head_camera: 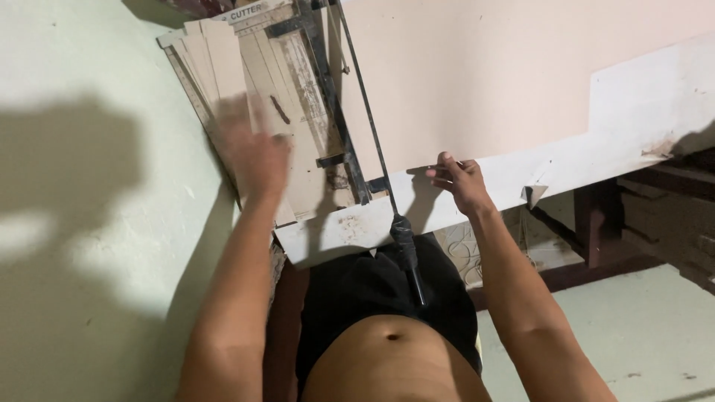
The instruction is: The person uses a paper cutter to trim a stack of large, light-colored paper sheets. They align the paper against the guide, pull down the cutting arm to slice the sheets, and then remove the cut pieces.
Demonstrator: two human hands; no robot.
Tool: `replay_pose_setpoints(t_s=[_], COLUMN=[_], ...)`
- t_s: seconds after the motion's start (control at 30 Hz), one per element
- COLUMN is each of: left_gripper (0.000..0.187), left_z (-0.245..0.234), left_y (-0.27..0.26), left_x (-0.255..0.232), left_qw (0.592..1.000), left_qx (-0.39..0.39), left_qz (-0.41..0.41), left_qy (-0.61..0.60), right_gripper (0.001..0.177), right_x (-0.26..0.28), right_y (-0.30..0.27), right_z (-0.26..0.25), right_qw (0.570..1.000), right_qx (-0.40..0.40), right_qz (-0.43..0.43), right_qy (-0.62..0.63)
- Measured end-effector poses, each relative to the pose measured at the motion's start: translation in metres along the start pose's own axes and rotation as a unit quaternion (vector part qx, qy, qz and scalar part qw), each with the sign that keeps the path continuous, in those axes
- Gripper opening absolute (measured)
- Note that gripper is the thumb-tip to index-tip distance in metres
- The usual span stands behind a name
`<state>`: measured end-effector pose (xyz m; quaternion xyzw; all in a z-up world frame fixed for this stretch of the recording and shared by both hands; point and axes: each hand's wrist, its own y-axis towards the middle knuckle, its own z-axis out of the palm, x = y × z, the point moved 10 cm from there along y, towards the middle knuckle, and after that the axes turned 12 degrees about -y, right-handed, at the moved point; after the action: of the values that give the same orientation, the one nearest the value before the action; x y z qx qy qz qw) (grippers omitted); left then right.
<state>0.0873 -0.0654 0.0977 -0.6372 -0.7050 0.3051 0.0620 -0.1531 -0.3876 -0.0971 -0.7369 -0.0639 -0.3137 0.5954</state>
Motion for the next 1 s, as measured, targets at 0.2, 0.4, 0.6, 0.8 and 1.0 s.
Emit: replay_pose_setpoints(t_s=[0.2,0.4,0.6,0.8,1.0], left_gripper=[0.12,0.125,0.125,0.125,0.125], left_z=[0.179,0.191,0.194,0.199,0.182], left_y=[0.034,0.033,0.034,0.035,0.035], left_x=[-0.028,-0.031,-0.029,-0.035,-0.038], left_qw=[0.983,0.981,0.978,0.977,0.985], left_qx=[0.165,0.162,0.188,0.199,0.163], left_qz=[0.066,0.042,0.03,0.023,0.035], left_qy=[0.049,0.094,0.08,0.073,0.048], right_gripper=[0.041,0.06,0.092,0.079,0.083], right_x=[-0.006,0.032,0.093,-0.05,-0.092], right_y=[0.007,-0.024,-0.225,-0.109,-0.082], right_z=[0.001,0.036,0.115,0.103,0.102], right_qw=[0.999,0.835,0.762,0.742,0.729], right_qx=[-0.005,0.045,0.109,0.056,0.025], right_qz=[0.028,-0.034,-0.063,-0.13,-0.163], right_qy=[-0.037,-0.547,-0.635,-0.655,-0.665])
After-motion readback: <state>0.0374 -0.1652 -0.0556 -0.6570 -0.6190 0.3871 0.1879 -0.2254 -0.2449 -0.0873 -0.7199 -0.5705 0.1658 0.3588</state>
